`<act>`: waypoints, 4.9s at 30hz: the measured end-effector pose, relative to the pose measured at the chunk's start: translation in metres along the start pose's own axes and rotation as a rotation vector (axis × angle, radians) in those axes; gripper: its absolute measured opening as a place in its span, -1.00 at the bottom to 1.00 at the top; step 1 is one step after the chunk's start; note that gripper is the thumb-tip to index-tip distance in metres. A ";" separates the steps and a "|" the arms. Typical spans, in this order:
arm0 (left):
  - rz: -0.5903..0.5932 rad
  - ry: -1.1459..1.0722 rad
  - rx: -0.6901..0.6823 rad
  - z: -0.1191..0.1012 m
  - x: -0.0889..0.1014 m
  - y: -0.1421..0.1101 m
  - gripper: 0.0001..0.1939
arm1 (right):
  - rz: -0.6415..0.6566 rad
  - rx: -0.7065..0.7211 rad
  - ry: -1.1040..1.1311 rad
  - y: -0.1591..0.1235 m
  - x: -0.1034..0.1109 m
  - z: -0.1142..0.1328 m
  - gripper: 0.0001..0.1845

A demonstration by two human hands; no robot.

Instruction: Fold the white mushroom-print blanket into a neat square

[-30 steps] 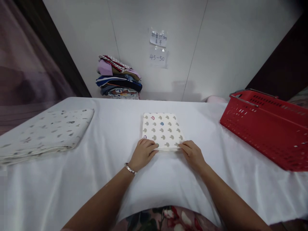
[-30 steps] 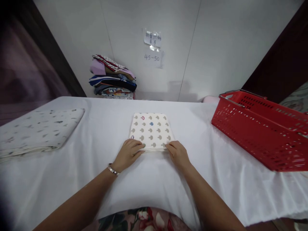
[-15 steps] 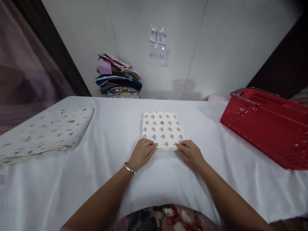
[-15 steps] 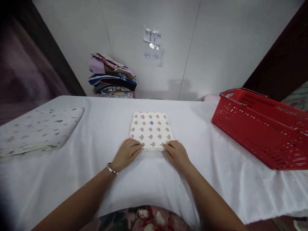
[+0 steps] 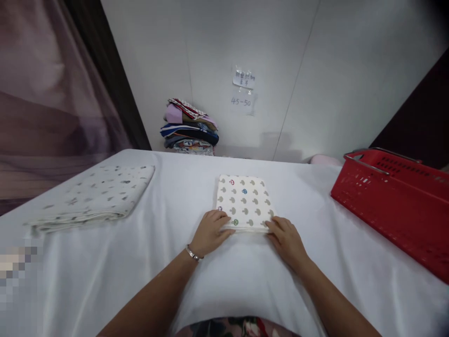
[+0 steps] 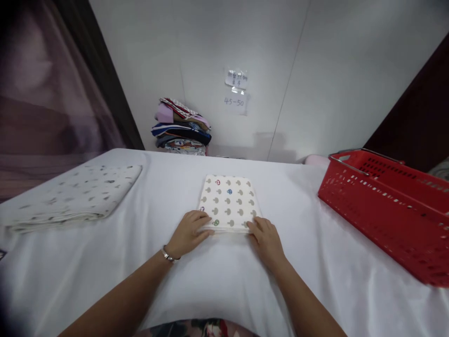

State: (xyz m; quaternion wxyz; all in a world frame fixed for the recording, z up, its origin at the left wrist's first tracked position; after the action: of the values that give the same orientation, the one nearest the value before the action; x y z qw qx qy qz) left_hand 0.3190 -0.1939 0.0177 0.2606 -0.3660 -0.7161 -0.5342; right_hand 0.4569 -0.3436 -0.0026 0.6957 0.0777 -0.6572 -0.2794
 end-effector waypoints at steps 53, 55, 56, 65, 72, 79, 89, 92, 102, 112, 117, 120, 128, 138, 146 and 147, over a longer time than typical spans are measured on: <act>0.235 -0.051 -0.012 -0.029 -0.038 -0.002 -0.61 | -0.180 -0.049 0.438 0.014 0.015 0.003 -0.78; 0.228 -0.059 -0.014 -0.028 -0.038 -0.002 -0.63 | -0.167 -0.127 0.522 0.014 0.015 -0.005 -0.79; 0.226 -0.064 -0.011 -0.027 -0.038 -0.002 -0.63 | -0.150 -0.164 0.579 0.014 0.014 -0.008 -0.80; 0.259 -0.047 -0.017 -0.029 -0.038 0.001 -0.67 | 0.008 -0.158 0.735 0.015 0.001 0.007 -0.76; 0.242 -0.025 -0.006 -0.029 -0.036 0.002 -0.69 | -0.185 -0.276 0.644 0.012 0.014 -0.025 -0.78; 0.217 -0.050 0.034 -0.024 -0.033 0.001 -0.70 | -0.300 -0.490 0.687 0.004 0.006 -0.079 -0.78; 0.222 -0.106 0.110 -0.017 -0.036 -0.001 -0.73 | -0.065 -0.413 0.753 0.010 -0.008 -0.065 -0.76; 0.230 -0.112 0.120 -0.017 -0.037 -0.001 -0.73 | 0.017 -0.383 0.728 0.009 -0.015 -0.057 -0.73; 0.219 -0.114 0.134 -0.013 -0.037 -0.001 -0.73 | -0.016 -0.282 0.432 0.012 -0.002 -0.049 -0.74; 0.256 -0.099 0.145 -0.013 -0.039 -0.001 -0.72 | 0.063 -0.138 0.110 0.018 -0.006 -0.026 -0.70; 0.274 -0.036 0.129 -0.015 -0.040 -0.002 -0.71 | 0.007 -0.111 0.055 0.017 0.005 -0.022 -0.70; 0.278 -0.017 0.124 -0.015 -0.040 -0.002 -0.71 | 0.046 -0.086 0.070 0.016 0.004 -0.019 -0.70; 0.279 -0.041 0.113 -0.015 -0.040 -0.002 -0.71 | 0.135 -0.122 0.112 0.012 -0.009 -0.027 -0.71; 0.243 -0.088 0.121 -0.013 -0.039 -0.001 -0.72 | 0.092 -0.139 0.057 0.013 -0.011 -0.024 -0.71; 0.282 -0.090 0.131 -0.014 -0.041 -0.001 -0.72 | 0.070 -0.157 0.028 0.015 -0.008 -0.024 -0.71; 0.285 -0.090 0.135 -0.014 -0.041 -0.001 -0.72 | 0.088 -0.158 0.032 0.015 -0.010 -0.024 -0.71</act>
State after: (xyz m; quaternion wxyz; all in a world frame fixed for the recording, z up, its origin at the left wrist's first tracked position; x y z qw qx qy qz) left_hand 0.3424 -0.2180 -0.0106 0.3254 -0.4690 -0.7020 -0.4258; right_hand 0.4845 -0.3328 -0.0075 0.7219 -0.0020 -0.6245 -0.2981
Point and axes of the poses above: each hand's wrist, its own y-axis towards the middle knuckle, its own x-axis out of the back of the hand, z = x × y, the point moved 10 cm from there along y, towards the middle knuckle, and after that the axes turned 5 degrees about -x, right-handed, at the moved point
